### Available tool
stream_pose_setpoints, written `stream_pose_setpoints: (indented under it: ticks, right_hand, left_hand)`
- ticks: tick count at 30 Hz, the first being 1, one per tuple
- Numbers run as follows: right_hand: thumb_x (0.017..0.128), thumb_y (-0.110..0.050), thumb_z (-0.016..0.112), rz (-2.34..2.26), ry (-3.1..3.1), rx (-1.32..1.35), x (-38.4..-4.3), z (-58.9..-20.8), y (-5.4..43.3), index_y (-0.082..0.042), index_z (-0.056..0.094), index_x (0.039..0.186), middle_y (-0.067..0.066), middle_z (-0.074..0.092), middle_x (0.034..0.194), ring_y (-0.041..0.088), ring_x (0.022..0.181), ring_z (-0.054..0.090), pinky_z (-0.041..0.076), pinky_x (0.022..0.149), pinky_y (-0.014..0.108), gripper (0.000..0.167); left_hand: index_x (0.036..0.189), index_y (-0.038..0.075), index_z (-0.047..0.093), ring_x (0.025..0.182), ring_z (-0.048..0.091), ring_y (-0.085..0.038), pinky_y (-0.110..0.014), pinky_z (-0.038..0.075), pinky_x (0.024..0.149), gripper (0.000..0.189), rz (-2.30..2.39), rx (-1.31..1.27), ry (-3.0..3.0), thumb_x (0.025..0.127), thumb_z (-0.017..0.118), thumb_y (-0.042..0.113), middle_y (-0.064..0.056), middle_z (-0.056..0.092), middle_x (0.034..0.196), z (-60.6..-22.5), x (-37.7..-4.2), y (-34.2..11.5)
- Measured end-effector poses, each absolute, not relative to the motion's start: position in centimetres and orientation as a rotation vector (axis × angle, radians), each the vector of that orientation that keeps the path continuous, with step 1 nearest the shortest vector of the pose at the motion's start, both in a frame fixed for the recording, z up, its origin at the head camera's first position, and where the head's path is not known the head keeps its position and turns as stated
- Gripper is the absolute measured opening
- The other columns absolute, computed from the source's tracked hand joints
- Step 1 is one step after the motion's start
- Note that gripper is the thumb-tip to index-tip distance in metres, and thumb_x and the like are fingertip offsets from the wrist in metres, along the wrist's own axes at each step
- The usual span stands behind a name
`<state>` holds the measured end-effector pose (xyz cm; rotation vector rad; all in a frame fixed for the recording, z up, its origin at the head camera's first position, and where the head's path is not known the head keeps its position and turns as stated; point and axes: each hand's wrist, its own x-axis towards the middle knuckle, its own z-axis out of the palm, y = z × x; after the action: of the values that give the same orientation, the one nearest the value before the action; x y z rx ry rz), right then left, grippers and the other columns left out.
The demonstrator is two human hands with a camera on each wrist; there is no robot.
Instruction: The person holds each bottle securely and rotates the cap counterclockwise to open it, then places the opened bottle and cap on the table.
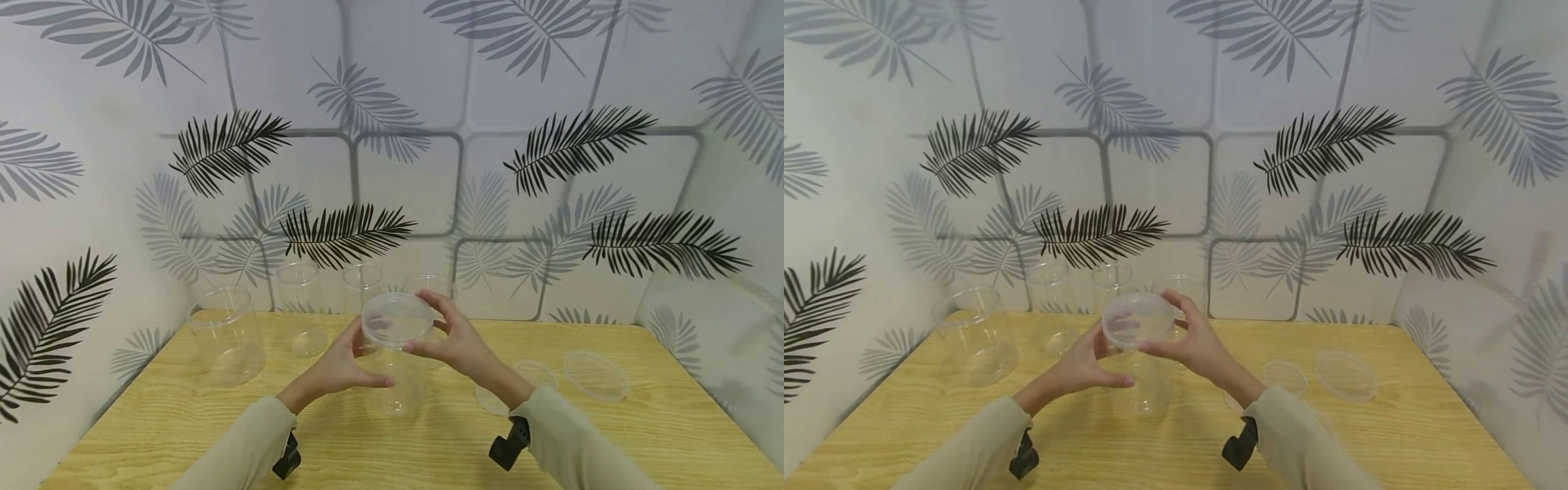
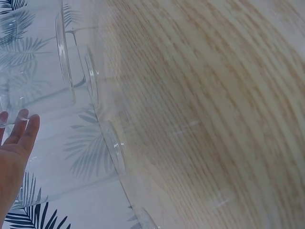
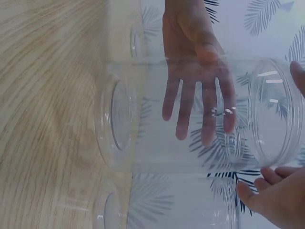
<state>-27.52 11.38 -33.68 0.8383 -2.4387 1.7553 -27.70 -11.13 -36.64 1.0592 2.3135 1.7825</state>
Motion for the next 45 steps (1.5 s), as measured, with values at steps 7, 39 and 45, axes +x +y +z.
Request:
stream_pose_setpoints:
  ticks: [7, 39, 45]
  right_hand:
    - [0.072, -0.022, 0.078, 1.698, -2.420, 0.848, -27.7, -33.9, 11.2, -0.013, 0.030, 0.140, 0.009, 0.036, 0.141, 0.030, 0.128, 0.036, 0.035, 0.104, 0.049, 0.083]
    - [0.077, -0.021, 0.074, 1.919, -2.434, 0.985, -28.2, -33.8, 12.5, -0.018, 0.020, 0.144, 0.004, 0.022, 0.149, 0.036, 0.134, 0.026, 0.038, 0.100, 0.052, 0.086]
    - [0.074, -0.023, 0.076, 1.866, -2.427, 0.780, -27.2, -34.1, 11.4, -0.018, 0.021, 0.143, 0.008, 0.023, 0.148, 0.038, 0.132, 0.029, 0.046, 0.094, 0.047, 0.088]
  left_hand:
    - [0.142, 0.022, 0.024, 0.125, 0.044, -0.029, -0.055, 0.035, 0.102, 0.097, 1.788, 1.071, 2.290, 0.065, 0.081, 0.004, -0.009, 0.039, 0.138, -37.0, -28.0, -11.1]
    - [0.140, 0.024, 0.025, 0.122, 0.047, -0.029, -0.055, 0.038, 0.099, 0.096, 1.779, 1.138, 2.307, 0.065, 0.082, 0.008, -0.010, 0.041, 0.137, -38.2, -28.6, -11.3]
    - [0.140, 0.031, 0.026, 0.122, 0.048, -0.021, -0.048, 0.041, 0.099, 0.096, 1.778, 1.111, 2.341, 0.064, 0.083, 0.014, -0.004, 0.042, 0.137, -39.2, -29.7, -11.4]
